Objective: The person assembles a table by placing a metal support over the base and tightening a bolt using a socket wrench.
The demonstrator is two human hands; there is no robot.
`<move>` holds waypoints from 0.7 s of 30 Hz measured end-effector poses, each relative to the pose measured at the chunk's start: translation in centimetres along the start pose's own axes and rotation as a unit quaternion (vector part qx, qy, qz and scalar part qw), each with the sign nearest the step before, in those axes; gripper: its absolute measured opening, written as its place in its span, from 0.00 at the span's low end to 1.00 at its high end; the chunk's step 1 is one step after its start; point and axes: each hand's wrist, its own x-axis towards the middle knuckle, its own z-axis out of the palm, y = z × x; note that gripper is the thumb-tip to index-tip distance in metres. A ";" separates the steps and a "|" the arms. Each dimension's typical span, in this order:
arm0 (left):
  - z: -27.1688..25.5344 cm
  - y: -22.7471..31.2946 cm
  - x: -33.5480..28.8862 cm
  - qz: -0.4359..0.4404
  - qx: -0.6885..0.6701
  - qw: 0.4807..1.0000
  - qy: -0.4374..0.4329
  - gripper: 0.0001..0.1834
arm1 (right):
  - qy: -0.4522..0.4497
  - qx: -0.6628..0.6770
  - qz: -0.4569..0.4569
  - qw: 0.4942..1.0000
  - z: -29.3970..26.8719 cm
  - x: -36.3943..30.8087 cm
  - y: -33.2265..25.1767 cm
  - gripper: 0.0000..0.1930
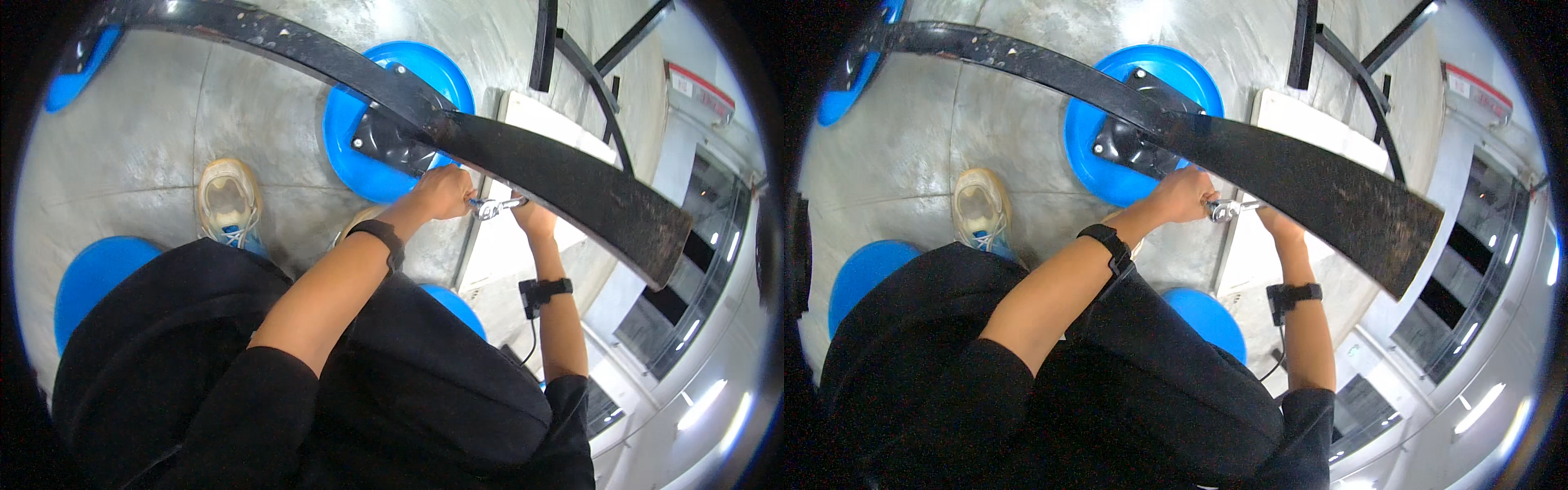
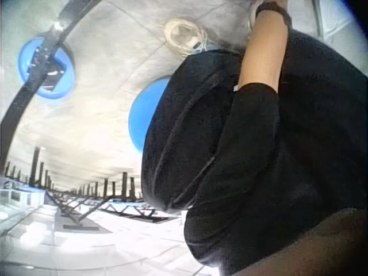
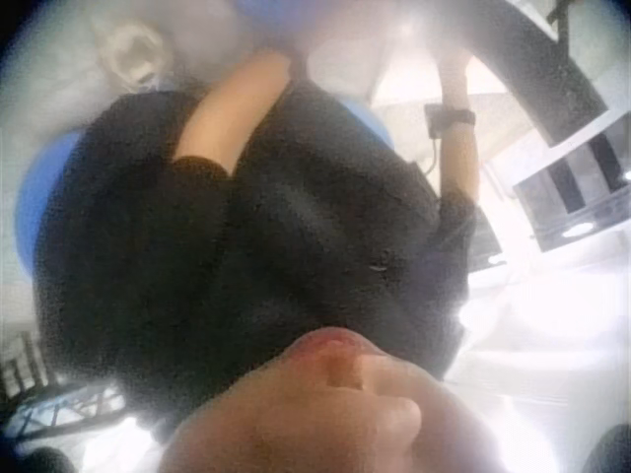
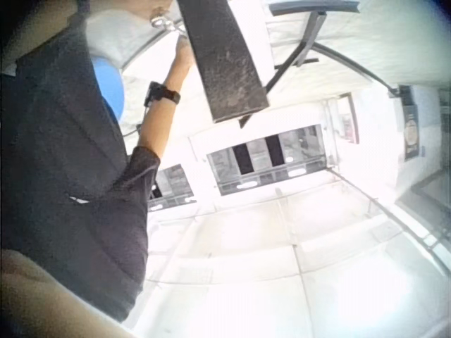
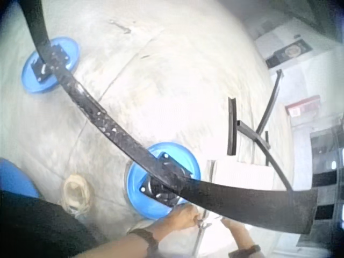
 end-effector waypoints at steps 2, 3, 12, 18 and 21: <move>0.2 -0.1 0.1 0.015 -0.006 1.000 0.022 0.19 | 0.030 -0.004 -0.017 0.999 0.8 -0.3 0.6 0.12; 0.0 -0.2 -0.1 0.011 0.006 1.000 0.010 0.19 | 0.029 -0.014 -0.026 0.999 0.6 0.0 0.3 0.12; 0.3 -2.0 0.8 0.027 0.056 0.997 -0.035 0.16 | 0.010 0.068 0.130 0.989 0.1 -0.2 -1.0 0.11; -0.3 -1.6 0.9 0.066 0.067 0.993 -0.065 0.08 | -0.048 0.102 0.203 0.973 0.4 -0.9 -1.6 0.05; -0.5 -0.9 0.6 0.168 0.099 0.981 -0.007 0.08 | -0.054 0.112 0.207 0.970 1.4 -1.8 -1.4 0.06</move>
